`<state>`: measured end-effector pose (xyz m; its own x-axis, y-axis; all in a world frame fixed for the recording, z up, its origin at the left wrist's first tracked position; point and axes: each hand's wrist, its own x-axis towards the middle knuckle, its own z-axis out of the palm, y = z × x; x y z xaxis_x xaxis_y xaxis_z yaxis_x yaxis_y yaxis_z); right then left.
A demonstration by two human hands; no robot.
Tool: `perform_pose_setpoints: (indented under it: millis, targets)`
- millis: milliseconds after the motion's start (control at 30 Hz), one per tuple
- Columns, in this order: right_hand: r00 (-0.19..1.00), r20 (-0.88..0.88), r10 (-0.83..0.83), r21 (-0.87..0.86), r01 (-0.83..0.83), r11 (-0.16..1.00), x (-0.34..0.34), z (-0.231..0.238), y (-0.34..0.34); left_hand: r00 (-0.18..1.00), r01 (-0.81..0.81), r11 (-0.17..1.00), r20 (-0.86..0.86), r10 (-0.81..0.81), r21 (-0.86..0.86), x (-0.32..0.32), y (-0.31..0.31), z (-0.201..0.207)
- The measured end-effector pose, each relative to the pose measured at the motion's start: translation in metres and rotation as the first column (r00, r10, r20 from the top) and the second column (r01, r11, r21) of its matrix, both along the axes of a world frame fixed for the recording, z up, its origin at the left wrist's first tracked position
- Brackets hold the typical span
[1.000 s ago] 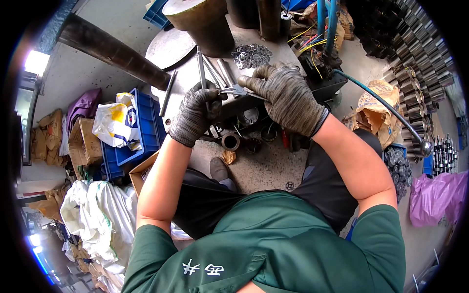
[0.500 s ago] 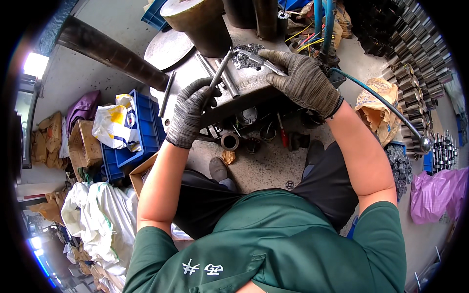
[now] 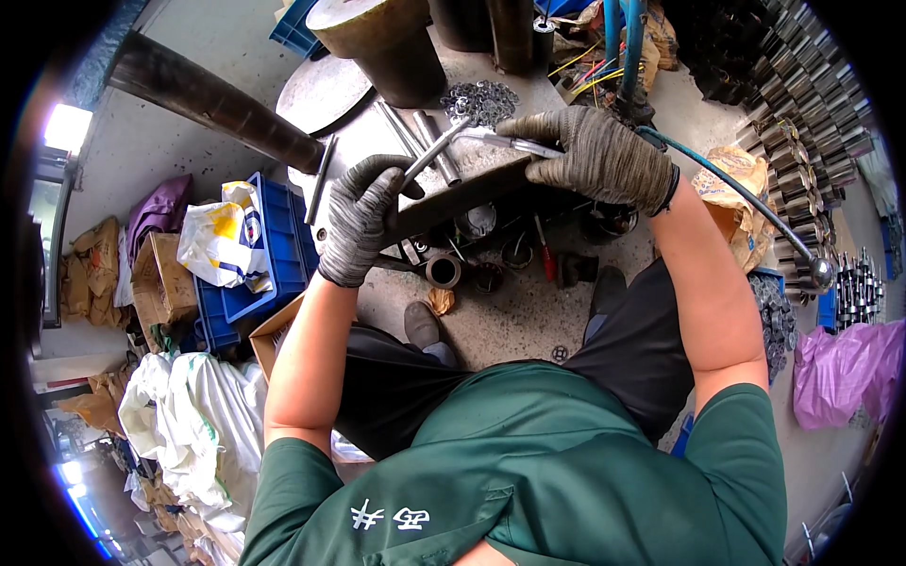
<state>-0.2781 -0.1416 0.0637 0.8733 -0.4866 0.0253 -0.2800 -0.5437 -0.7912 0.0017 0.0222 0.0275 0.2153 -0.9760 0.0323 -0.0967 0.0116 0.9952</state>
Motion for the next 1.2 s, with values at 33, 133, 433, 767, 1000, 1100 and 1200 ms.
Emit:
perform_pose_setpoints:
  millis: [33,133,433,767,1000,1100,1200]
  targets:
    - [0.999,-0.009,0.036,-0.007,-0.036,0.999,0.0,0.0,-0.001,0.998,0.008,0.999,0.07,-0.005,-0.052,0.0,0.0,-0.003]
    - [0.995,0.092,0.042,0.09,-0.051,0.995,-0.001,-0.009,0.004,0.987,0.051,0.996,0.154,-0.038,-0.077,-0.001,0.0,0.0]
    - [0.991,0.053,0.12,-0.071,-0.117,0.991,0.017,-0.019,0.015,0.999,0.047,0.996,0.001,-0.047,-0.069,-0.009,-0.004,-0.002]
    - [0.982,0.038,0.187,-0.032,-0.186,0.982,0.026,-0.025,0.029,0.986,0.099,0.986,-0.119,-0.115,-0.134,-0.017,-0.007,-0.007]
    - [0.974,0.01,0.227,-0.047,-0.226,0.973,0.031,-0.024,0.026,0.972,0.098,0.995,-0.216,-0.095,0.004,-0.016,-0.005,0.001]
    - [0.973,0.028,0.231,-0.022,-0.231,0.973,0.031,-0.027,0.026,0.915,0.061,0.997,-0.397,-0.072,-0.039,-0.021,-0.006,-0.002]
    - [0.959,0.095,0.266,-0.088,-0.258,0.962,0.032,-0.029,0.024,0.865,0.074,0.997,-0.499,-0.058,0.013,-0.019,-0.004,0.001]
